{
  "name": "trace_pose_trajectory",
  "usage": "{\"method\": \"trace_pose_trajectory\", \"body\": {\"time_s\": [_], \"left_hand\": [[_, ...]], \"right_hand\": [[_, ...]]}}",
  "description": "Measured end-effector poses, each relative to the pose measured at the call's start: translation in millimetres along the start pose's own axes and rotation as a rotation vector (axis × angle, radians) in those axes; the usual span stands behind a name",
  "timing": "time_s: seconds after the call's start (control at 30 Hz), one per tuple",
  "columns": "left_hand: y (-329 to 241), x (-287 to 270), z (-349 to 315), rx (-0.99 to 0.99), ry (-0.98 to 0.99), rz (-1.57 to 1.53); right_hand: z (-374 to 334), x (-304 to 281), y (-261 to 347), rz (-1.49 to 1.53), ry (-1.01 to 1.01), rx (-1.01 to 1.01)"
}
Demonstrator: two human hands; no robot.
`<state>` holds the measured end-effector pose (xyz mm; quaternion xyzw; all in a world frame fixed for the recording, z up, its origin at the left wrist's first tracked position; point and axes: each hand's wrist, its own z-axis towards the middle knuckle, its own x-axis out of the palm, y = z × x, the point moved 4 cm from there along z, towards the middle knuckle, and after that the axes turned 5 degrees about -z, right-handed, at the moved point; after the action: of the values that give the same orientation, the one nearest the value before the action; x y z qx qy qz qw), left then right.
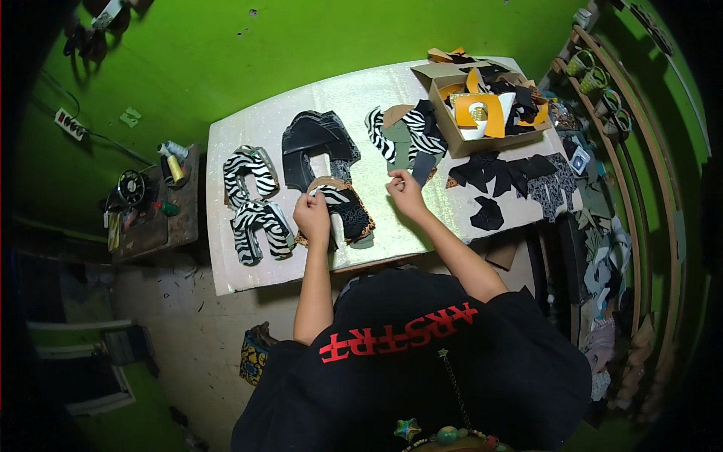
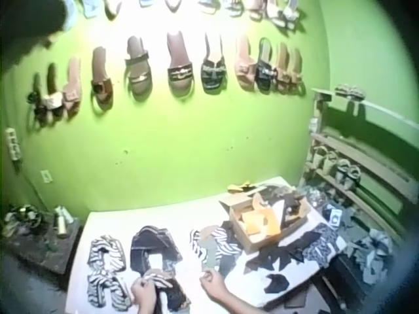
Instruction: Matching and layering patterned fabric shoe upper components on a work surface.
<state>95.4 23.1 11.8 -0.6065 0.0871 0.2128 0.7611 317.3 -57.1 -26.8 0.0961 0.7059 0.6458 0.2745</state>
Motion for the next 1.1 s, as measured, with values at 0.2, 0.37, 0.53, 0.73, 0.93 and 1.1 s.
{"method": "trace_pose_trajectory", "body": {"time_s": [0.2, 0.37, 0.53, 0.73, 0.93, 1.1], "left_hand": [[-39.2, 67.9, -20.8, 0.036, 0.611, -0.303], [-37.1, 123.1, -61.9, 0.123, 1.082, -0.087], [-38.5, 136.3, -71.9, 0.489, 0.883, 0.088], [-38.0, 144.5, -68.7, 0.401, 0.844, 0.386], [-38.3, 145.4, -63.5, 0.233, 0.823, 0.084], [-45.5, 141.3, -57.7, 0.135, 0.829, -0.099]], "right_hand": [[1.8, -51.7, -22.5, -0.411, -0.232, -0.125], [-0.7, -68.5, -21.7, -0.729, -0.194, -0.197], [-14.3, -94.9, -15.2, -0.802, -0.348, -0.098], [-38.7, -137.1, -20.6, -0.946, -0.548, 0.097], [-70.0, -161.1, -17.6, -1.003, -0.757, -0.065], [-95.6, -177.7, -29.1, -0.98, -1.024, -0.049]]}}
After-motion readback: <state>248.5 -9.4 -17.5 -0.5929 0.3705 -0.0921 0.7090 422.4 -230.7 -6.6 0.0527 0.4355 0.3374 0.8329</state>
